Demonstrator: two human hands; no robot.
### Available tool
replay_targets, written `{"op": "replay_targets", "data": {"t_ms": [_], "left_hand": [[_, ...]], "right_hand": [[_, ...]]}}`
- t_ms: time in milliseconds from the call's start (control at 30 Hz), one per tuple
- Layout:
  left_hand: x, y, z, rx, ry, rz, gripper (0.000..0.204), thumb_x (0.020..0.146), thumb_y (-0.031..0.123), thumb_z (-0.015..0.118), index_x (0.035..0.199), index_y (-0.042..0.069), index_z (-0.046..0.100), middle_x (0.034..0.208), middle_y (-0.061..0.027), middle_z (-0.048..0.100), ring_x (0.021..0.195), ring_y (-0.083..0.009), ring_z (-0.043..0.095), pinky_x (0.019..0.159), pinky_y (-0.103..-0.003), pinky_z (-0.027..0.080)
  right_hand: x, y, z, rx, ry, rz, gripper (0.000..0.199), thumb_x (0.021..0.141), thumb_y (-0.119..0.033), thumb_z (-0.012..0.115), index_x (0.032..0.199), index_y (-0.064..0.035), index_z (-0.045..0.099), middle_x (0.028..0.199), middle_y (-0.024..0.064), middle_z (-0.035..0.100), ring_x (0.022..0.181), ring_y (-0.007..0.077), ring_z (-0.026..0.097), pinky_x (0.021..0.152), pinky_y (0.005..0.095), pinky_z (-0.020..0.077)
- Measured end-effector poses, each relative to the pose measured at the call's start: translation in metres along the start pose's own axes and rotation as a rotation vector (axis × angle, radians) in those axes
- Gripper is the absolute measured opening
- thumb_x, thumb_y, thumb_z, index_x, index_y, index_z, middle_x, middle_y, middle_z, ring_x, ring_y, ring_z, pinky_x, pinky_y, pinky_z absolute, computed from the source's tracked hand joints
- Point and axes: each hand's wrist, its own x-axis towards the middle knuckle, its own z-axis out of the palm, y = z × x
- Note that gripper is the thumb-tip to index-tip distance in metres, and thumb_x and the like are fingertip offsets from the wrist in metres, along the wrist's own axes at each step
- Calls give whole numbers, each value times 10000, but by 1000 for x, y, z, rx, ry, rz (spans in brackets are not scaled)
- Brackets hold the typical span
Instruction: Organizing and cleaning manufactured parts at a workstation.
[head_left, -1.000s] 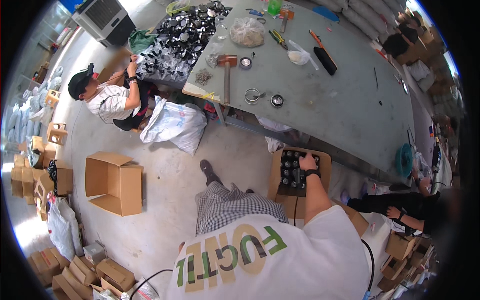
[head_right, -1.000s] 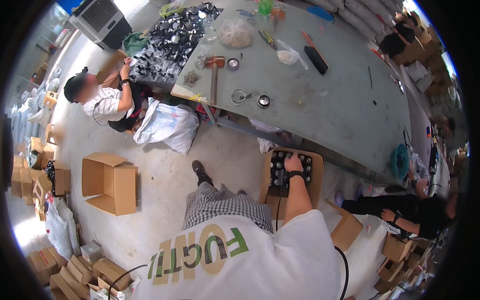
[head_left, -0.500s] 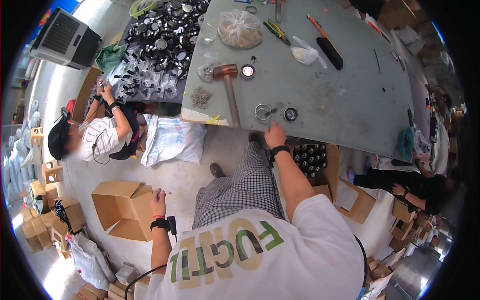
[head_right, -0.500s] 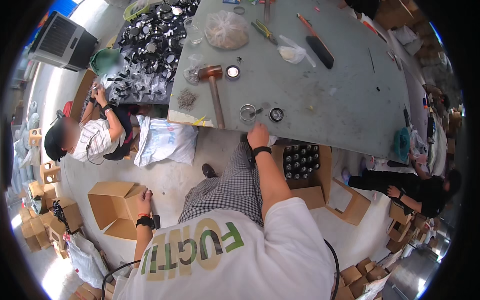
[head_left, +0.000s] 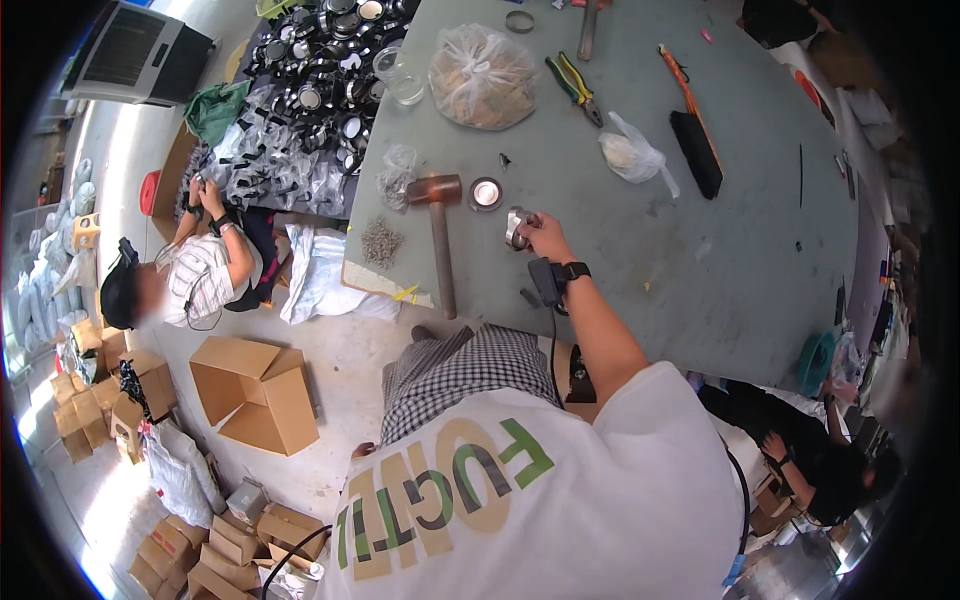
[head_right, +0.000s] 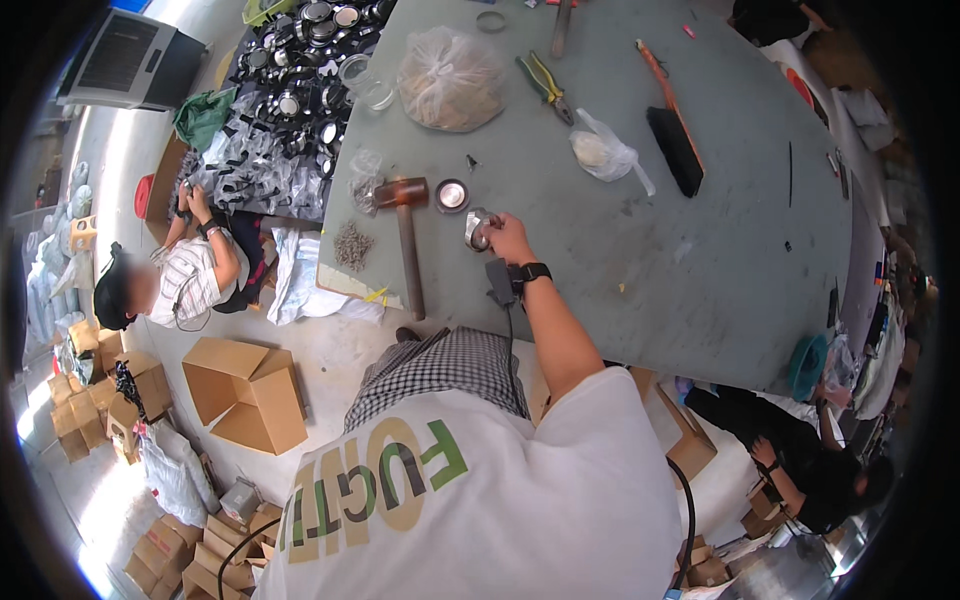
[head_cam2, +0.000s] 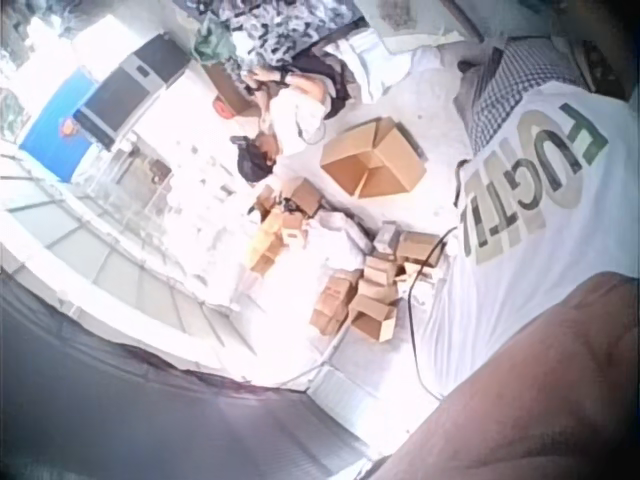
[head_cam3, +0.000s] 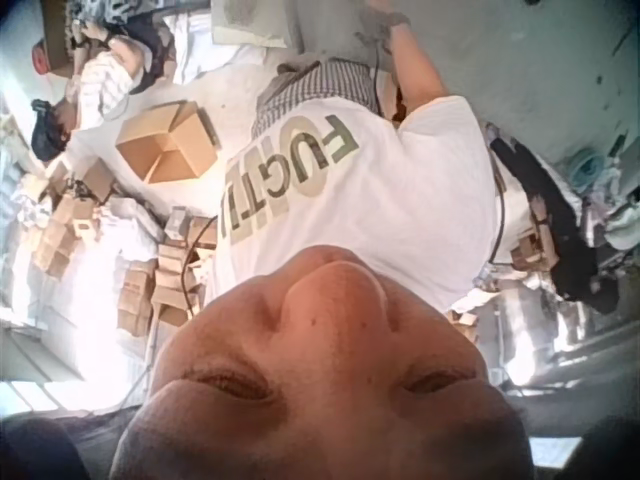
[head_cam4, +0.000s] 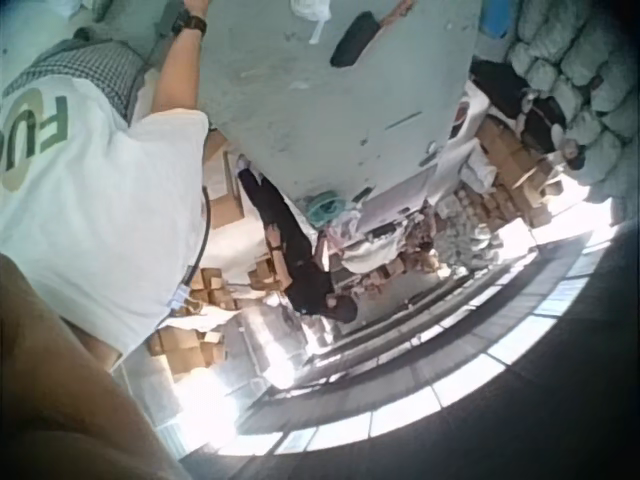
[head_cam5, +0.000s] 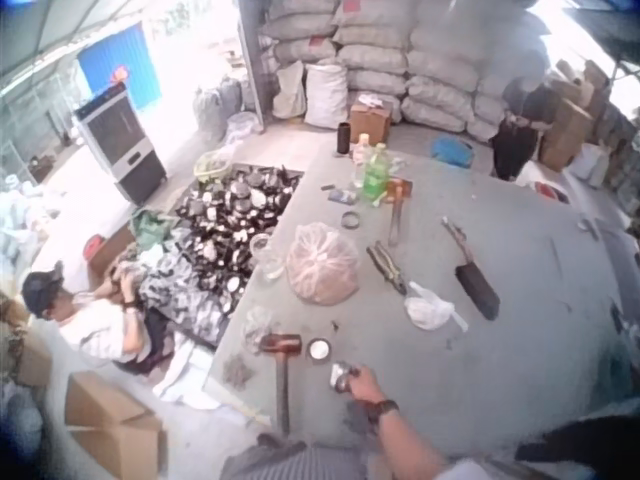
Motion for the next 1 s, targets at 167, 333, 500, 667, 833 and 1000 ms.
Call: {"op": "replay_targets", "data": {"t_ms": [167, 333, 500, 667, 833, 1000], "left_hand": [[-2, 152, -40, -134, -19, 114, 377, 813, 208, 554, 1087, -50, 522, 938, -210, 617, 873, -252, 604, 764, -313, 464], [-5, 298, -75, -266, 52, 284, 367, 850, 191, 541, 1127, -45, 498, 1020, -196, 594, 937, -228, 587, 817, -301, 451], [-4, 291, -62, -240, -29, 304, 360, 857, 193, 537, 1135, -32, 494, 1022, -179, 597, 934, -220, 588, 811, -300, 454], [-6, 198, -31, -61, -76, 162, 369, 809, 226, 574, 1074, -27, 531, 922, -211, 620, 861, -287, 616, 755, -342, 481], [-20, 201, -27, -50, -54, 17, 343, 780, 215, 585, 1022, -26, 557, 868, -205, 630, 825, -290, 621, 730, -347, 484], [-38, 223, -20, -188, 1, -6, 352, 798, 186, 572, 1062, -43, 538, 883, -184, 631, 818, -233, 616, 724, -309, 477]], "right_hand": [[-26, 9, -67, 98, -18, -57, 194, 734, -74, 599, 879, 23, 513, 707, 63, 557, 580, 130, 539, 501, 288, 433], [-88, 72, -97, -691, 116, -211, 303, 689, -194, 647, 878, -25, 482, 748, 198, 585, 599, 326, 585, 554, 410, 454], [-77, 77, -91, -953, -127, 9, 269, 720, -197, 612, 901, -39, 492, 786, 191, 605, 765, 369, 585, 633, 455, 452], [6, 35, -69, -527, 232, -25, 284, 725, -205, 603, 916, -12, 524, 835, 202, 608, 812, 381, 574, 690, 454, 454], [95, -9, -40, -375, 154, -199, 375, 717, -223, 610, 1003, 1, 519, 975, 216, 580, 899, 373, 555, 748, 432, 448], [94, -86, -41, -646, 154, -459, 552, 701, -250, 633, 1147, 14, 442, 1156, 238, 463, 1089, 374, 441, 872, 439, 384]]}}
